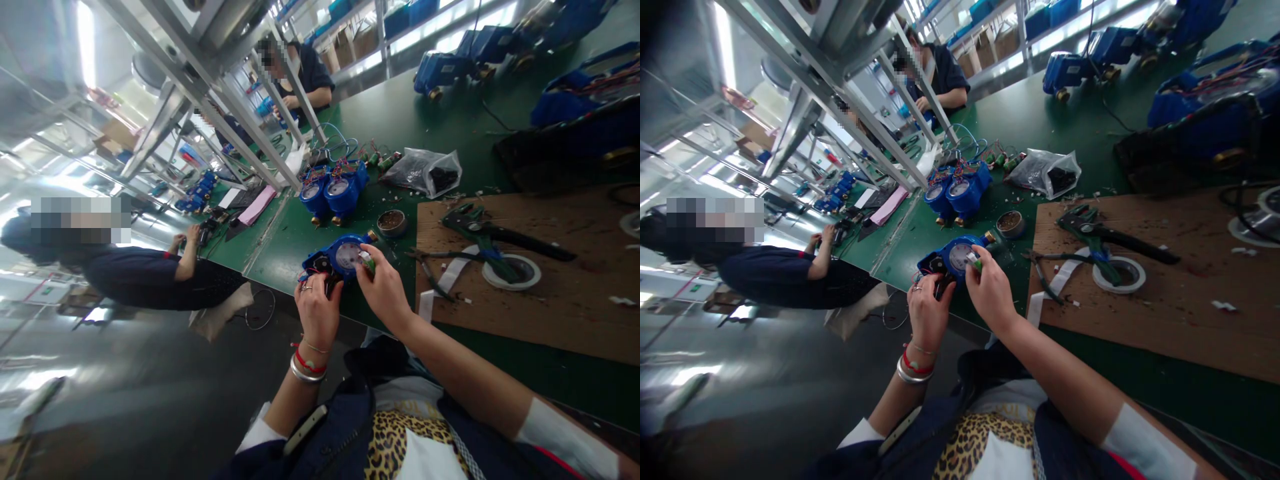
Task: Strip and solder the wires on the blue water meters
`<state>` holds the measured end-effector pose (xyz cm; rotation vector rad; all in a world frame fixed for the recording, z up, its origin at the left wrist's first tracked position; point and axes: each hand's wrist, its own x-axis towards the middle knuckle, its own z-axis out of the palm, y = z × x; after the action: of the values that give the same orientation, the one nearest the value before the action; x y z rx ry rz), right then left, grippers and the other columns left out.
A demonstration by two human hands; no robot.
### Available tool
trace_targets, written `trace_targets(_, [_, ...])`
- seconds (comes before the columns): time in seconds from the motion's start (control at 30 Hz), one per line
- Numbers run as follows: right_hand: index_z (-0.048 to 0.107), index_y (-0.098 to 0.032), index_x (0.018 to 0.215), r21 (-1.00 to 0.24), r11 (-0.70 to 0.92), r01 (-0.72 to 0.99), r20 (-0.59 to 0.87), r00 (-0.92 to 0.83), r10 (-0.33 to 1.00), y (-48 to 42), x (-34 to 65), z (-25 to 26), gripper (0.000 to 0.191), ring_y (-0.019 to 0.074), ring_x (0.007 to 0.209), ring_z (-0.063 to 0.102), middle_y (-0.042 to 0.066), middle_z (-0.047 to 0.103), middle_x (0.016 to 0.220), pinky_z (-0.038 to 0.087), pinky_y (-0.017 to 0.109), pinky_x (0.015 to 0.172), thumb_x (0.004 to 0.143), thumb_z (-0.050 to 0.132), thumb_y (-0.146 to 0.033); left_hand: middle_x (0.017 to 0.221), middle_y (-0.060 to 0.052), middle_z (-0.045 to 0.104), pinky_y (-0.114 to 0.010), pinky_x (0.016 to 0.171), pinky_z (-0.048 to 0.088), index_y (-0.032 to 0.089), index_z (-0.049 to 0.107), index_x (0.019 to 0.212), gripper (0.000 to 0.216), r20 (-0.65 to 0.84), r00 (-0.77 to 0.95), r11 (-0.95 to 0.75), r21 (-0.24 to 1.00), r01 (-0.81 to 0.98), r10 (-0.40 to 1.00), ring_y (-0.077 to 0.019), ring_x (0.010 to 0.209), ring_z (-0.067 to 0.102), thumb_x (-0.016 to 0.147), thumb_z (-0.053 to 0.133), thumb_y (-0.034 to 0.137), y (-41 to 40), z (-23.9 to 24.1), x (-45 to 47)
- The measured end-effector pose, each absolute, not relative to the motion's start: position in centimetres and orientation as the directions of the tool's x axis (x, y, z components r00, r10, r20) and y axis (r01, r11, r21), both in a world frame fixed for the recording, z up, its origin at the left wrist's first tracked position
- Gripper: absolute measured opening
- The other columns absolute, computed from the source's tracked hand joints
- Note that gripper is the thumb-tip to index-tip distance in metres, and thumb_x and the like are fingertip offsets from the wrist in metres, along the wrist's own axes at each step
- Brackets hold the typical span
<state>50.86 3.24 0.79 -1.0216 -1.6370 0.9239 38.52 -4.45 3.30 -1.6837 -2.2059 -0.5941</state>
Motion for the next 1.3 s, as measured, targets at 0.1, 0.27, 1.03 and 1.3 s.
trace_targets(0.1, [0.049,-0.014,0.129,-0.911,0.362,0.199,0.327,-0.188,0.926,3.2,50.9,0.9,0.041,0.0256,0.106,0.061,0.014,0.061,0.122,0.047,0.039,0.094,0.089,0.047,-0.021,0.1,-0.011,0.068,-0.044,0.094,0.035,0.016,0.06,0.101,0.028,0.479,-0.287,0.248,0.144,0.958,0.83,-0.0279,0.096,0.061,0.089,0.056,0.04,-4.1,3.2,38.6])
trace_targets(0.27, [0.049,-0.014,0.129,-0.903,0.372,0.214,0.334,-0.193,0.923,3.2,50.8,0.7,0.041,0.0265,0.106,0.061,0.014,0.061,0.123,0.047,0.039,0.094,0.089,0.046,-0.021,0.09,-0.007,0.069,-0.043,0.093,0.033,0.018,0.062,0.089,0.015,0.498,-0.318,0.285,0.143,0.948,0.807,-0.0246,0.087,0.062,0.092,0.05,0.027,-3.5,2.8,38.5])
trace_targets(1.03, [0.049,-0.013,0.13,-0.886,0.403,0.228,0.362,-0.198,0.911,3.2,50.8,0.5,0.041,0.0271,0.106,0.061,0.014,0.06,0.123,0.047,0.039,0.093,0.09,0.047,-0.023,0.08,-0.005,0.063,-0.039,0.09,0.037,0.018,0.058,0.079,0.024,0.514,-0.284,0.214,0.192,0.958,0.809,-0.0207,0.081,0.058,0.096,0.044,0.028,-4.5,2.8,38.0])
trace_targets(1.3, [0.049,-0.015,0.13,-0.889,0.401,0.222,0.361,-0.199,0.911,3.3,50.7,0.4,0.041,0.0267,0.108,0.06,0.013,0.059,0.125,0.047,0.039,0.094,0.09,0.046,-0.023,0.097,-0.01,0.066,-0.039,0.09,0.039,0.015,0.059,0.098,0.029,0.482,-0.3,0.225,0.208,0.952,0.823,-0.0246,0.092,0.06,0.09,0.054,0.043,-4.8,2.7,38.0])
